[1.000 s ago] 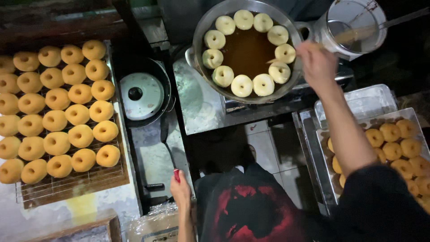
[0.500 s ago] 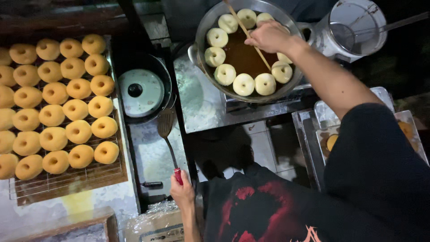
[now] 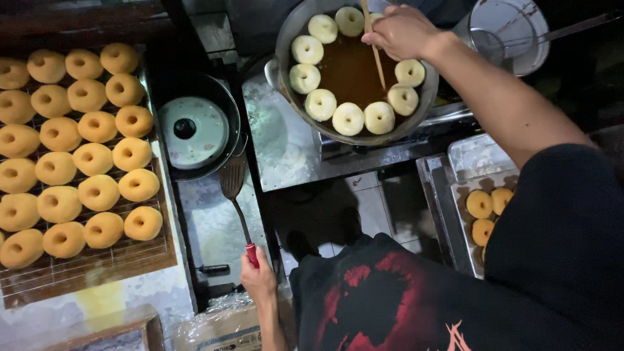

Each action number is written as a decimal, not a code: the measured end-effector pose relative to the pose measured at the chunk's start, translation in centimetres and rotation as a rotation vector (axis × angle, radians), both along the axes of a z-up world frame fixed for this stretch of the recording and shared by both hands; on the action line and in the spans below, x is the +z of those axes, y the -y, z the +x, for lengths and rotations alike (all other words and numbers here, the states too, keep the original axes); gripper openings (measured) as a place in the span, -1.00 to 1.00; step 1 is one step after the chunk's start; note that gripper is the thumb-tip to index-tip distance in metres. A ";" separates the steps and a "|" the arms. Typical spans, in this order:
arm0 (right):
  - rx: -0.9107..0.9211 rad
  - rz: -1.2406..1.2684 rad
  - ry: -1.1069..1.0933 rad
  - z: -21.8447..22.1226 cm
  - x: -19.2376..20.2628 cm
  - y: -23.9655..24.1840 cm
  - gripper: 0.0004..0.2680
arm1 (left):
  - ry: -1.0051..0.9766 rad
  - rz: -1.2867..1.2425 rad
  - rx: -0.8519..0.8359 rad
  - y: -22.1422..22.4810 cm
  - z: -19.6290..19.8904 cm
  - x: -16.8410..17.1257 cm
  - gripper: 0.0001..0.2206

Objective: The person lines a tray with paper, then uses a wooden stick and a slotted turner to flip and move frying donuts in a large pan of oil.

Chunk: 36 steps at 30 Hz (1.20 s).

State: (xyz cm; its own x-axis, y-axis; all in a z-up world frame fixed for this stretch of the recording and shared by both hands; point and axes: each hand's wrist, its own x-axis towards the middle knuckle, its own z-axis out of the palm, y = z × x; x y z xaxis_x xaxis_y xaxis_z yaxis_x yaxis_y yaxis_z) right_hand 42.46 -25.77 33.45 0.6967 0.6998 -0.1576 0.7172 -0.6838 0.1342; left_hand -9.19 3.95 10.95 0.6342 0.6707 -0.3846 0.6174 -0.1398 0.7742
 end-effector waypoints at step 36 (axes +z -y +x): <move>-0.021 -0.002 0.191 -10.0 -5.7 10.2 -0.73 | 0.033 0.018 -0.146 3.8 7.5 2.6 -0.67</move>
State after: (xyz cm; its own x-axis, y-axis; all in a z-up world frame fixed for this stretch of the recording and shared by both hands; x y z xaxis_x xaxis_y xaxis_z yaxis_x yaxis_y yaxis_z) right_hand 32.43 -36.00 27.74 0.7288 0.6843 -0.0228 0.6639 -0.6981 0.2681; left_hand -1.64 0.18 13.53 0.7376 0.5770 -0.3506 0.5635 -0.2402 0.7904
